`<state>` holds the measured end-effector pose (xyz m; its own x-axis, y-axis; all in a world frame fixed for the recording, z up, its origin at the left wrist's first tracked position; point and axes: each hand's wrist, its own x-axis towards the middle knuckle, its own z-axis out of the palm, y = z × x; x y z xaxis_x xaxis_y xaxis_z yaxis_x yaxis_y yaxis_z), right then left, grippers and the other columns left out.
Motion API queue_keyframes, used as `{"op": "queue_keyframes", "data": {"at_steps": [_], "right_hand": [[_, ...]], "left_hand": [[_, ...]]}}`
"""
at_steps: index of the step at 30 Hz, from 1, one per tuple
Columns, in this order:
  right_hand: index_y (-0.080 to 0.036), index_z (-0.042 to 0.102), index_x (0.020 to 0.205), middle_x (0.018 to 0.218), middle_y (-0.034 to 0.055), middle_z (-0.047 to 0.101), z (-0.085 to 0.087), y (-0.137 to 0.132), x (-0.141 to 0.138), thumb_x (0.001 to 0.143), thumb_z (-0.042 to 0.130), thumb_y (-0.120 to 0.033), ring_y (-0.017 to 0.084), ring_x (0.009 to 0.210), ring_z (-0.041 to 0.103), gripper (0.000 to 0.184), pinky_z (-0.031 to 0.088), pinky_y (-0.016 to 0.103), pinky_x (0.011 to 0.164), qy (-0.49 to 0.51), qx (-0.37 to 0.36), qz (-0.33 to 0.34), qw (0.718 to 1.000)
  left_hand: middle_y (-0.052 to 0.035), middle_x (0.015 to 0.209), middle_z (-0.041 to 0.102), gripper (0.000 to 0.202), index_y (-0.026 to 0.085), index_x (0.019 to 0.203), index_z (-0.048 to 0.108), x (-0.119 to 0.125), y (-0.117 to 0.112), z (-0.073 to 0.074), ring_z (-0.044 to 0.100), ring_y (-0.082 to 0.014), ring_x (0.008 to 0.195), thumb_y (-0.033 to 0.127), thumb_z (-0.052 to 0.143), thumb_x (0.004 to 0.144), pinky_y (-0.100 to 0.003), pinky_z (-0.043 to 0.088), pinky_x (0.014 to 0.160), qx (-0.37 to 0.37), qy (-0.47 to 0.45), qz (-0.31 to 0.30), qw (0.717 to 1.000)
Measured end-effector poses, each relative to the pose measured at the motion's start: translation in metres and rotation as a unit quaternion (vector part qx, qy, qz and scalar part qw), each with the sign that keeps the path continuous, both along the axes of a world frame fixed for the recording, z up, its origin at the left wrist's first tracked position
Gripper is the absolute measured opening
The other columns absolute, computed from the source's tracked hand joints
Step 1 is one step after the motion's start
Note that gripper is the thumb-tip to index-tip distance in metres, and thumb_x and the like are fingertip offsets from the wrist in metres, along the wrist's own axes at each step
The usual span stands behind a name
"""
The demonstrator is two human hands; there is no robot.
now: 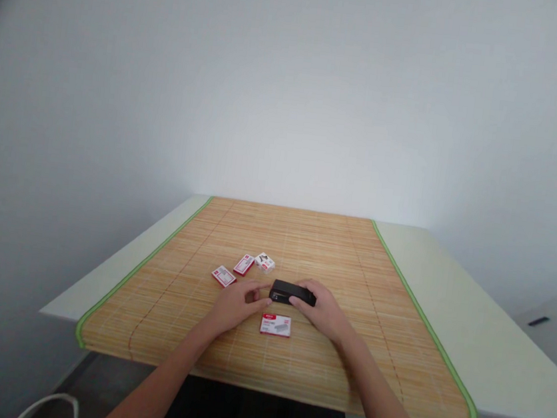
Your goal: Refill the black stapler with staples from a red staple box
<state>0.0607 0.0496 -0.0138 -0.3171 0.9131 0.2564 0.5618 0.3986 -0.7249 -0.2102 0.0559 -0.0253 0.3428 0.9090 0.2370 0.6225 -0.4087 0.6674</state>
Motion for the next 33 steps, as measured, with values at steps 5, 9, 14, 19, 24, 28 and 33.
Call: {"op": "queue_keyframes", "data": {"at_steps": [5,9,14,19,24,28,33], "right_hand": [[-0.027,0.069,0.112,0.108,0.0064,0.072,-0.012,-0.006,0.004,0.093,0.062,-0.049,0.027,0.1,0.066,0.03,0.051,0.042,0.09,-0.011,0.037,-0.074,0.996],[-0.027,0.07,0.112,0.107,0.0062,0.072,-0.012,-0.004,0.002,0.093,0.061,-0.048,0.026,0.098,0.066,0.029,0.051,0.041,0.089,-0.019,0.052,-0.08,0.995],[-0.027,0.069,0.111,0.107,0.0056,0.072,-0.011,-0.004,0.002,0.094,0.06,-0.049,0.025,0.098,0.065,0.029,0.051,0.04,0.088,-0.02,0.062,-0.073,0.995],[-0.027,0.069,0.109,0.106,0.0057,0.072,-0.011,-0.004,0.003,0.095,0.059,-0.049,0.025,0.097,0.065,0.029,0.051,0.039,0.087,-0.029,0.054,-0.072,0.996],[-0.028,0.069,0.11,0.107,0.0054,0.071,-0.008,-0.006,0.002,0.095,0.059,-0.049,0.025,0.099,0.065,0.028,0.05,0.039,0.089,-0.029,0.055,-0.061,0.996],[-0.027,0.069,0.111,0.107,0.0054,0.071,-0.006,-0.007,0.002,0.095,0.059,-0.049,0.025,0.099,0.065,0.028,0.05,0.039,0.089,-0.033,0.054,-0.062,0.996],[-0.026,0.069,0.112,0.107,0.0063,0.071,-0.005,-0.007,0.001,0.095,0.058,-0.049,0.026,0.099,0.064,0.03,0.05,0.039,0.088,-0.035,0.048,-0.065,0.996]], "left_hand": [[-0.0051,0.102,0.071,0.032,0.027,0.124,0.07,0.003,0.004,0.007,0.063,-0.0222,0.095,0.04,0.052,0.101,-0.038,0.048,0.091,0.107,0.023,0.047,0.993],[-0.009,0.13,0.063,0.037,0.03,0.132,0.065,0.004,0.027,0.021,0.051,-0.0297,0.125,0.042,0.059,0.097,-0.049,0.038,0.109,0.201,0.124,0.07,0.969],[-0.0093,0.15,0.05,0.053,0.032,0.148,0.049,0.003,0.059,0.009,0.042,-0.0311,0.137,0.053,0.051,0.099,-0.05,0.033,0.114,0.182,0.197,0.029,0.963],[-0.0069,0.15,0.051,0.047,0.036,0.151,0.044,-0.013,0.065,-0.013,0.043,-0.0266,0.138,0.048,0.037,0.106,-0.046,0.035,0.114,0.18,0.217,0.047,0.958],[-0.0069,0.147,0.053,0.046,0.036,0.149,0.046,-0.067,0.075,-0.014,0.046,-0.0262,0.135,0.047,0.035,0.106,-0.044,0.036,0.113,0.161,0.252,0.147,0.943],[-0.0105,0.143,0.057,0.048,0.031,0.15,0.047,-0.115,0.085,-0.008,0.049,-0.0298,0.131,0.045,0.034,0.106,-0.048,0.038,0.111,0.138,0.258,0.2,0.935],[-0.013,0.144,0.057,0.051,0.029,0.151,0.046,-0.143,0.089,-0.005,0.05,-0.0323,0.131,0.046,0.036,0.104,-0.052,0.038,0.11,0.115,0.266,0.23,0.929]]}}
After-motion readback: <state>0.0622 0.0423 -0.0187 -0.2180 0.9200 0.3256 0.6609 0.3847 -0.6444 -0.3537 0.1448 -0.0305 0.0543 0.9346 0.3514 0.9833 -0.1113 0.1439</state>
